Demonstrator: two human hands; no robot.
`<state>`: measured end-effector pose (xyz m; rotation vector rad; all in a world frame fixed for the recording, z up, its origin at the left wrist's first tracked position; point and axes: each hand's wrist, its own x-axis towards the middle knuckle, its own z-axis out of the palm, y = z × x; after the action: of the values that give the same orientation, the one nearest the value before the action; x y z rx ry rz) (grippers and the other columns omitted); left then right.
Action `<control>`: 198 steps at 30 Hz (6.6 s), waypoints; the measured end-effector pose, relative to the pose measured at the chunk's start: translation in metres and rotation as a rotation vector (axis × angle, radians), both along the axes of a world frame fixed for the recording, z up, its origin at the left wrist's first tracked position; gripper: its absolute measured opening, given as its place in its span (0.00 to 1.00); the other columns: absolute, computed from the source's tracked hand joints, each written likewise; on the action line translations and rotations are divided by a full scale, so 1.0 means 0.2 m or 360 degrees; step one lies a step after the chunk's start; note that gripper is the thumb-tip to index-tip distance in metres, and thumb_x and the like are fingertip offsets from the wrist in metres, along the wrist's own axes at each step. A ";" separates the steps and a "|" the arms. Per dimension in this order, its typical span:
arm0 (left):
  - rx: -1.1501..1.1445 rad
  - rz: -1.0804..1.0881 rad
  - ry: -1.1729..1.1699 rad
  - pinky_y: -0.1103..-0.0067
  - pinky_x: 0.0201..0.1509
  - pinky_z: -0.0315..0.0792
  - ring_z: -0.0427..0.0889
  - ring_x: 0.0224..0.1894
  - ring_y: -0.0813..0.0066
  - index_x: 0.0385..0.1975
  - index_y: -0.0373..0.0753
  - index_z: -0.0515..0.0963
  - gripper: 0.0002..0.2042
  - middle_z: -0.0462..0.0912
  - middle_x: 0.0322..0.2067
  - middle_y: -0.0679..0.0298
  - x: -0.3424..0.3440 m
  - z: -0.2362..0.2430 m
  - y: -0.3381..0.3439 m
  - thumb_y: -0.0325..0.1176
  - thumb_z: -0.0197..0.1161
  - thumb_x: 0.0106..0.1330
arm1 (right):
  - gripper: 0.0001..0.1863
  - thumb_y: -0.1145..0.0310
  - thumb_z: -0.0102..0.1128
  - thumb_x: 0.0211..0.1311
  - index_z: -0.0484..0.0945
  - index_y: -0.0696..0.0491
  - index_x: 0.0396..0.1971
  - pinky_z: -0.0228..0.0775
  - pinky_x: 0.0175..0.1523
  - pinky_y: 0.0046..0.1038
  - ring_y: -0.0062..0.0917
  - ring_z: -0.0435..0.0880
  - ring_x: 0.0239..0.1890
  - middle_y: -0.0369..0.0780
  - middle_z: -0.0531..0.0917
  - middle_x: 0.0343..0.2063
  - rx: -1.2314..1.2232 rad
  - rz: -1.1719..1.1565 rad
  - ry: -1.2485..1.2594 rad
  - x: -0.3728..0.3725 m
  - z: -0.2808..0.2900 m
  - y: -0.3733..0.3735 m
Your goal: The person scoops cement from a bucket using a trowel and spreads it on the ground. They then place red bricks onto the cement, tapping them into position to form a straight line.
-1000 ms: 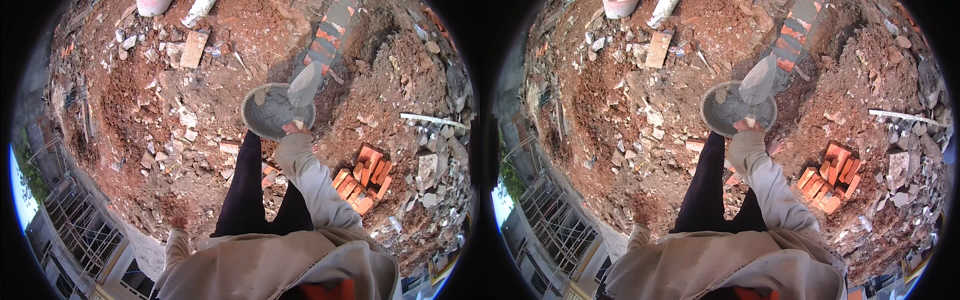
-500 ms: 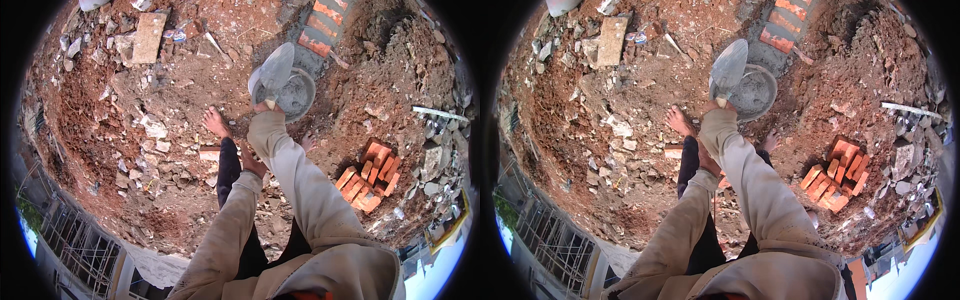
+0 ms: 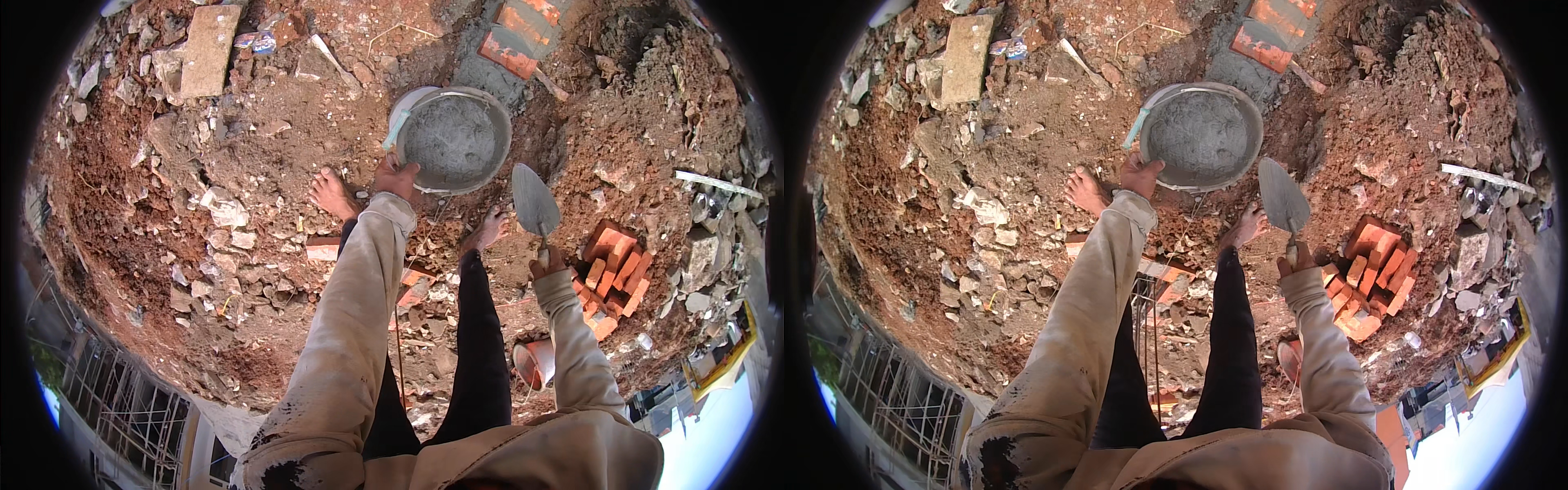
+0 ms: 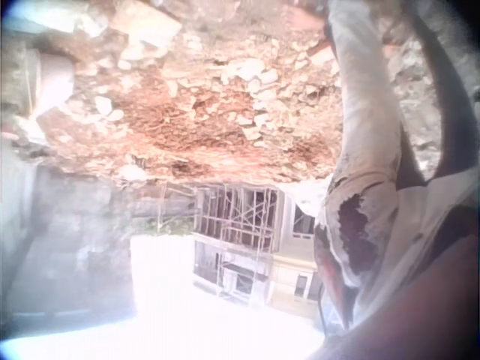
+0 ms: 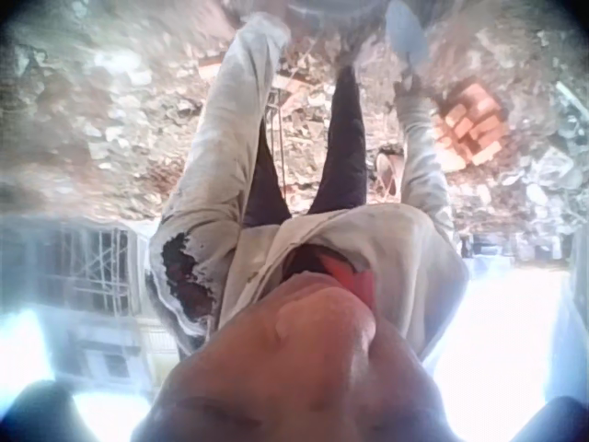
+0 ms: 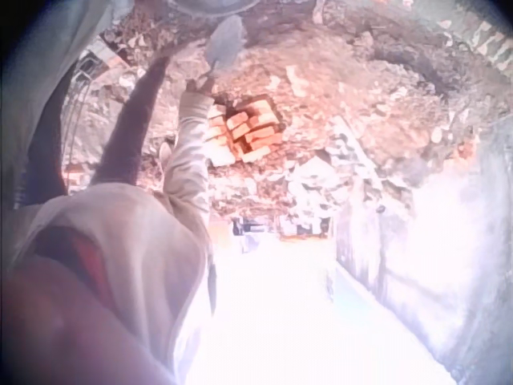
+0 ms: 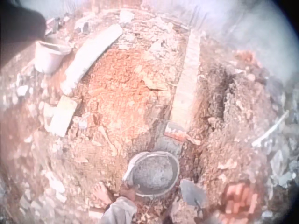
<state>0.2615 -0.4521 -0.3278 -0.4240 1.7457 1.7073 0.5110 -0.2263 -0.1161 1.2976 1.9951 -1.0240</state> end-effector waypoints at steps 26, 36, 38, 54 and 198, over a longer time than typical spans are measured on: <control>-0.0427 -0.0677 0.0148 0.86 0.32 0.65 0.68 0.25 0.86 0.26 0.35 0.71 0.08 0.74 0.24 0.72 -0.30 1.53 -0.21 0.16 0.55 0.46 | 0.31 0.49 0.55 0.55 0.70 0.45 0.59 0.70 0.57 0.38 0.44 0.79 0.49 0.49 0.79 0.48 -0.0552 0.0835 0.0380 -0.68 -0.25 -0.76; -0.0352 -0.0169 0.0203 0.85 0.32 0.66 0.69 0.24 0.85 0.21 0.38 0.69 0.07 0.74 0.20 0.70 -0.36 1.30 -0.47 0.16 0.55 0.47 | 0.26 0.55 0.56 0.53 0.74 0.49 0.53 0.74 0.50 0.37 0.42 0.81 0.43 0.47 0.81 0.43 -0.0444 0.0670 0.0411 -0.65 0.00 -0.66; -0.0371 -0.0052 0.0158 0.85 0.34 0.66 0.69 0.25 0.84 0.20 0.39 0.68 0.08 0.74 0.22 0.71 -0.36 1.31 -0.50 0.16 0.55 0.46 | 0.23 0.59 0.59 0.53 0.75 0.50 0.50 0.76 0.45 0.35 0.40 0.83 0.39 0.46 0.82 0.40 -0.0465 0.0481 0.0597 -0.58 0.03 -0.67; -0.0839 0.0344 0.0488 0.85 0.33 0.64 0.65 0.25 0.83 0.21 0.42 0.64 0.10 0.70 0.22 0.72 -0.42 1.51 -0.97 0.18 0.55 0.43 | 0.16 0.68 0.60 0.57 0.75 0.55 0.44 0.68 0.21 0.22 0.16 0.76 0.19 0.37 0.77 0.21 -0.2233 -0.1959 0.0345 -0.47 -0.12 -0.73; -0.0158 -0.1208 0.1156 0.85 0.21 0.55 0.61 0.18 0.85 0.16 0.37 0.67 0.08 0.65 0.15 0.70 -0.38 1.82 0.18 0.17 0.59 0.43 | 0.26 0.67 0.62 0.50 0.72 0.55 0.52 0.71 0.50 0.38 0.47 0.79 0.48 0.53 0.80 0.44 -0.0626 0.0238 0.0847 -0.62 0.03 -0.53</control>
<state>0.1848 -0.4168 0.0354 0.8364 2.0866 1.2593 0.3871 -0.3329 -0.1099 0.7005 2.0636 -1.7133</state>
